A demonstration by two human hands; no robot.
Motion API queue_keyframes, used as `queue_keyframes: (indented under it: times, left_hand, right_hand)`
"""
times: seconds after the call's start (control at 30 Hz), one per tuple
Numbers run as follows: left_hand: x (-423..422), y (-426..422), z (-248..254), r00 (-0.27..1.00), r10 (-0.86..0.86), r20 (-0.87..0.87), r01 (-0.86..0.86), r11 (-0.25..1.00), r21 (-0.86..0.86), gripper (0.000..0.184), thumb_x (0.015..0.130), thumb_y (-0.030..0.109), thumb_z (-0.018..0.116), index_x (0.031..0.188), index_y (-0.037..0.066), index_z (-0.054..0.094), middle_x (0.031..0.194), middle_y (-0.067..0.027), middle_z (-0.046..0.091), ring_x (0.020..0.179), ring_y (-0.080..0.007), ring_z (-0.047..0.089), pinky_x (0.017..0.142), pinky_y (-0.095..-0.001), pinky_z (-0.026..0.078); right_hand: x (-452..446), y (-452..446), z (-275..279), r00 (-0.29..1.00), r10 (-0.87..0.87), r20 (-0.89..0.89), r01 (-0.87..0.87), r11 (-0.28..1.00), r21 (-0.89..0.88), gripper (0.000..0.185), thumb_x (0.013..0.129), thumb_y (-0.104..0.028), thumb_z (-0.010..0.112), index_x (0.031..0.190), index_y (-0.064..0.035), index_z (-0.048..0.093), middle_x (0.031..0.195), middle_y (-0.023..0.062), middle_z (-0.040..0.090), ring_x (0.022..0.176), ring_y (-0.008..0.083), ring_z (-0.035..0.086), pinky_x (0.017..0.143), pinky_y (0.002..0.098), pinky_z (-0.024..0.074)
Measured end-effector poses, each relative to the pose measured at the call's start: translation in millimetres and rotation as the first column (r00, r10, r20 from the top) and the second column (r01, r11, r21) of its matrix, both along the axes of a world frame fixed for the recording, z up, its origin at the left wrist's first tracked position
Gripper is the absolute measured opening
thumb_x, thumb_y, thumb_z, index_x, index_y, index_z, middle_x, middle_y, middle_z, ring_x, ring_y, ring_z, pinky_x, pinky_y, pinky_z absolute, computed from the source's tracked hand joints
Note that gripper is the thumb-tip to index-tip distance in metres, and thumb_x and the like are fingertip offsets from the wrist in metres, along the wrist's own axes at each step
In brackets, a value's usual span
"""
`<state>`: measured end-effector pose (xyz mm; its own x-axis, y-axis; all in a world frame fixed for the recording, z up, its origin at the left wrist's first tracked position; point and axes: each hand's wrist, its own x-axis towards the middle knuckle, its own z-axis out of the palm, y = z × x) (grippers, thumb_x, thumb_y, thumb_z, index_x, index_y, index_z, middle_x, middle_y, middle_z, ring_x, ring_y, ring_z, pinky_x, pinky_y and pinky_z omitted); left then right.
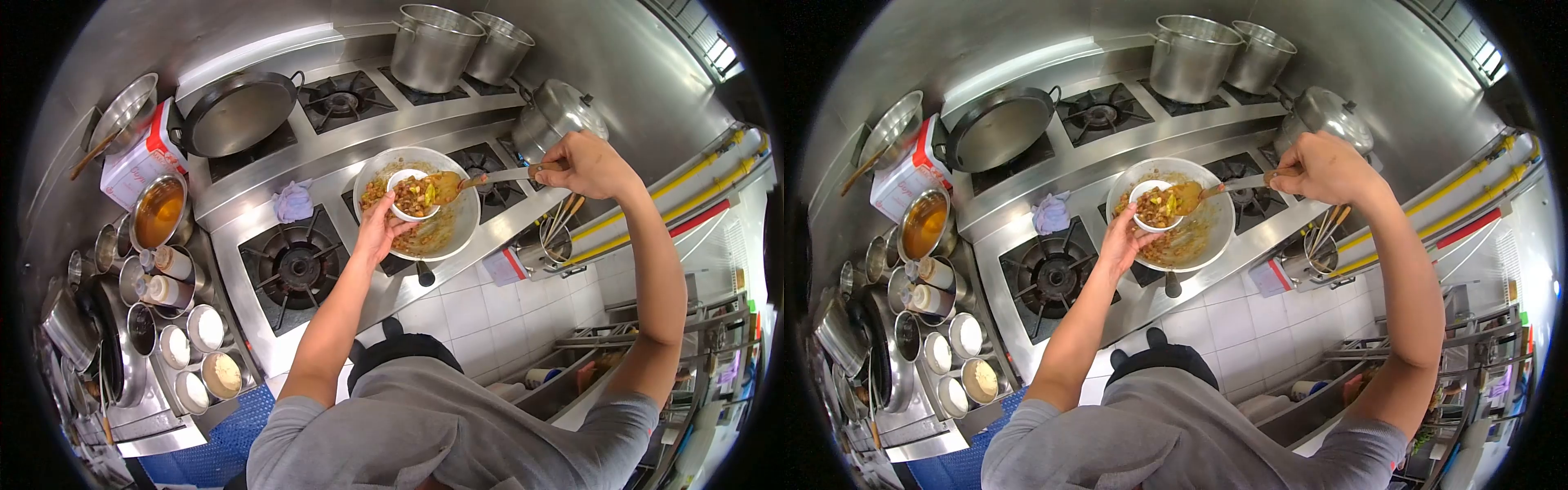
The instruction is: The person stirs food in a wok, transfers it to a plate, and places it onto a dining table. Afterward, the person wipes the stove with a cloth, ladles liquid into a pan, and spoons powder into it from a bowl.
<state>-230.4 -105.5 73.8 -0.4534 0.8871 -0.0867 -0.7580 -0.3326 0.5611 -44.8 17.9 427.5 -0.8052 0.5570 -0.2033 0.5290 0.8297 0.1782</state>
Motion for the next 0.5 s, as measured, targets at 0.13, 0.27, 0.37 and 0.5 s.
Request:
queue_keyframes:
  times: [0.13, 0.27, 0.37, 0.5]
  left_hand:
    - [-0.2, -4.3, 5.7, 1.0, 0.008, -0.008, -0.008, 1.0, -0.025, 0.051, 0.1, 0.035, 0.057, 0.132, -0.004, 0.051, 0.126, -0.0175, 0.06, 0.108, -0.0329, 0.067, 0.089, -0.0468, 0.059]
    - [-3.0, -5.5, -1.4, 0.999, -0.026, -0.034, 0.026, 1.0, -0.006, 0.06, 0.099, 0.037, 0.058, 0.139, -0.003, 0.041, 0.132, -0.0211, 0.054, 0.114, -0.0357, 0.063, 0.094, -0.0486, 0.057]
    - [-5.2, -9.7, -5.6, 1.0, -0.003, 0.03, 0.002, 1.0, 0.02, 0.06, 0.098, 0.04, 0.057, 0.138, -0.002, 0.042, 0.131, -0.0213, 0.055, 0.113, -0.0352, 0.064, 0.093, -0.0473, 0.058]
    - [-8.1, -13.8, -5.6, 1.0, 0.016, 0.025, -0.016, 0.999, 0.029, 0.06, 0.098, 0.04, 0.057, 0.138, -0.003, 0.042, 0.13, -0.0214, 0.055, 0.113, -0.0351, 0.064, 0.093, -0.0476, 0.057]
  right_hand:
    - [2.9, -8.3, -2.0, 0.997, 0.056, -0.059, -0.056, 0.998, 0.01, 0.025, 0.081, -0.032, 0.074, 0.09, -0.0095, 0.078, 0.071, 0.0137, 0.07, 0.07, 0.0323, 0.068, 0.067, 0.0402, 0.0529]
    - [4.7, -17.0, -8.3, 0.982, 0.167, -0.092, -0.154, 0.979, 0.133, 0.023, 0.081, -0.029, 0.075, 0.092, -0.0103, 0.078, 0.074, 0.0138, 0.071, 0.071, 0.032, 0.068, 0.07, 0.0392, 0.0541]
    - [11.1, -20.8, -12.7, 0.968, 0.198, -0.152, -0.171, 0.97, 0.174, 0.021, 0.08, -0.027, 0.075, 0.093, -0.0113, 0.078, 0.075, 0.0136, 0.071, 0.071, 0.0318, 0.068, 0.071, 0.0387, 0.0544]
    - [17.9, -23.4, -15.4, 0.974, 0.131, -0.183, -0.106, 0.985, 0.139, 0.021, 0.079, -0.026, 0.076, 0.094, -0.0108, 0.078, 0.076, 0.0138, 0.071, 0.071, 0.0312, 0.069, 0.07, 0.0377, 0.0547]
